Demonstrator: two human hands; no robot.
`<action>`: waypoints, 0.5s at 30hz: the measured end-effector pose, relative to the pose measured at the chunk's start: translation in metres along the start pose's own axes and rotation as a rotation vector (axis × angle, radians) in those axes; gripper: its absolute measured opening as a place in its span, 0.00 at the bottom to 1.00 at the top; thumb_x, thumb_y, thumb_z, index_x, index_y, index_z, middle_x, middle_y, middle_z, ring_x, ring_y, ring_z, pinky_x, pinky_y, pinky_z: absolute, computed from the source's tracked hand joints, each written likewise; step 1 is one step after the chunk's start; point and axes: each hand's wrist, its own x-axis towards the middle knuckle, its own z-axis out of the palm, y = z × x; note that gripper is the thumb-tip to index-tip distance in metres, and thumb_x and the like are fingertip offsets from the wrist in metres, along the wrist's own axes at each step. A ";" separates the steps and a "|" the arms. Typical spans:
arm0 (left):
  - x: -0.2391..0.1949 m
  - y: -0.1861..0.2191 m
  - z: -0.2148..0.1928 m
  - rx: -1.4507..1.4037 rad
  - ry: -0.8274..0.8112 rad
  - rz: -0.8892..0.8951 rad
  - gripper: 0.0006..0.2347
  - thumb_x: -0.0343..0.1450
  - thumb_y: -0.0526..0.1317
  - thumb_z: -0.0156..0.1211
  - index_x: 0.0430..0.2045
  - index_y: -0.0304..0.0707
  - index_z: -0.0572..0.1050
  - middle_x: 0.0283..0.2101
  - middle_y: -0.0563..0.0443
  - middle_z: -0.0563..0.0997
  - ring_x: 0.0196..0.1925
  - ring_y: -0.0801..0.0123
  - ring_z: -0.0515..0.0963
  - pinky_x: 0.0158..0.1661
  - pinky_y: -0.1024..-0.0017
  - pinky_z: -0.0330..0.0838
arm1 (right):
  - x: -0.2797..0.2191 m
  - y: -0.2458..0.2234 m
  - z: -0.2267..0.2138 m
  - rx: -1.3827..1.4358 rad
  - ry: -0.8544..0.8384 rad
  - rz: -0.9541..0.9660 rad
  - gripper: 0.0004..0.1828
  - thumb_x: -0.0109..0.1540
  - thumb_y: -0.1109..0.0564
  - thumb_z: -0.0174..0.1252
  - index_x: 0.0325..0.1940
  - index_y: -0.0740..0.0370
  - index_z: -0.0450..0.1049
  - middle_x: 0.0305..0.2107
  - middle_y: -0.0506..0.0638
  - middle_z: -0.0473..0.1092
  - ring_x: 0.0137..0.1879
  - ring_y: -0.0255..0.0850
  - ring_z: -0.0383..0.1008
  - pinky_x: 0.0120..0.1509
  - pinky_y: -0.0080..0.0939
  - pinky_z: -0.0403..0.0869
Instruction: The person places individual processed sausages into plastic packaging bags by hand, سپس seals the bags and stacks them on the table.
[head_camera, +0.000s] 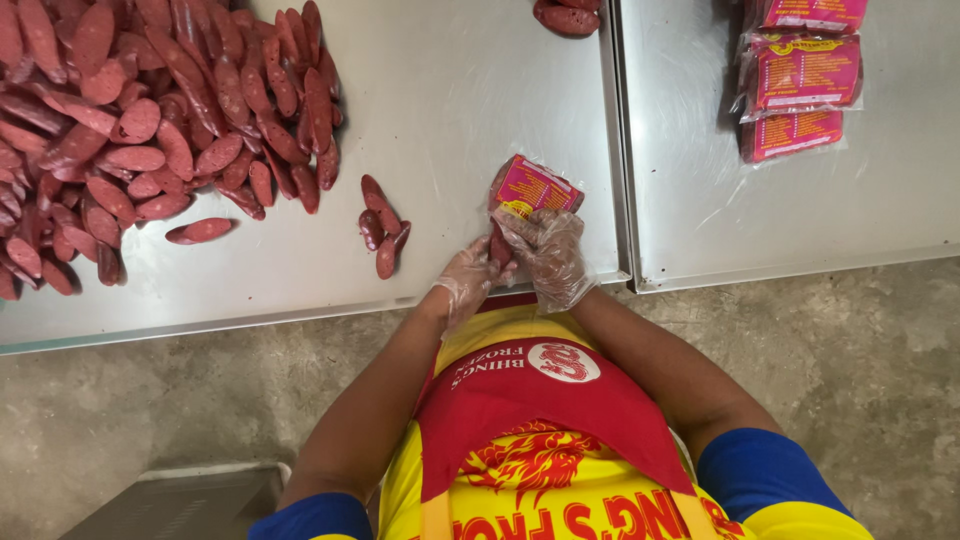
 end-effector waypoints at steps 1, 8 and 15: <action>0.004 0.000 0.000 0.001 0.000 0.001 0.20 0.72 0.24 0.47 0.60 0.37 0.64 0.46 0.55 0.77 0.42 0.74 0.78 0.45 0.73 0.77 | 0.001 -0.001 -0.002 0.053 -0.016 0.024 0.15 0.64 0.52 0.65 0.55 0.49 0.82 0.29 0.51 0.75 0.32 0.43 0.73 0.41 0.47 0.71; 0.011 0.009 0.007 0.032 0.110 -0.016 0.14 0.77 0.29 0.48 0.59 0.32 0.69 0.45 0.48 0.79 0.40 0.69 0.77 0.44 0.70 0.77 | -0.006 0.007 0.002 0.090 -0.020 -0.015 0.17 0.64 0.54 0.65 0.57 0.48 0.81 0.33 0.50 0.76 0.35 0.40 0.75 0.42 0.45 0.73; 0.064 -0.011 0.021 -0.294 0.459 0.141 0.08 0.75 0.27 0.46 0.44 0.40 0.63 0.37 0.46 0.74 0.35 0.67 0.74 0.41 0.70 0.77 | -0.017 0.034 0.031 0.288 -0.040 0.229 0.15 0.60 0.56 0.69 0.52 0.49 0.81 0.37 0.49 0.75 0.38 0.39 0.75 0.40 0.41 0.76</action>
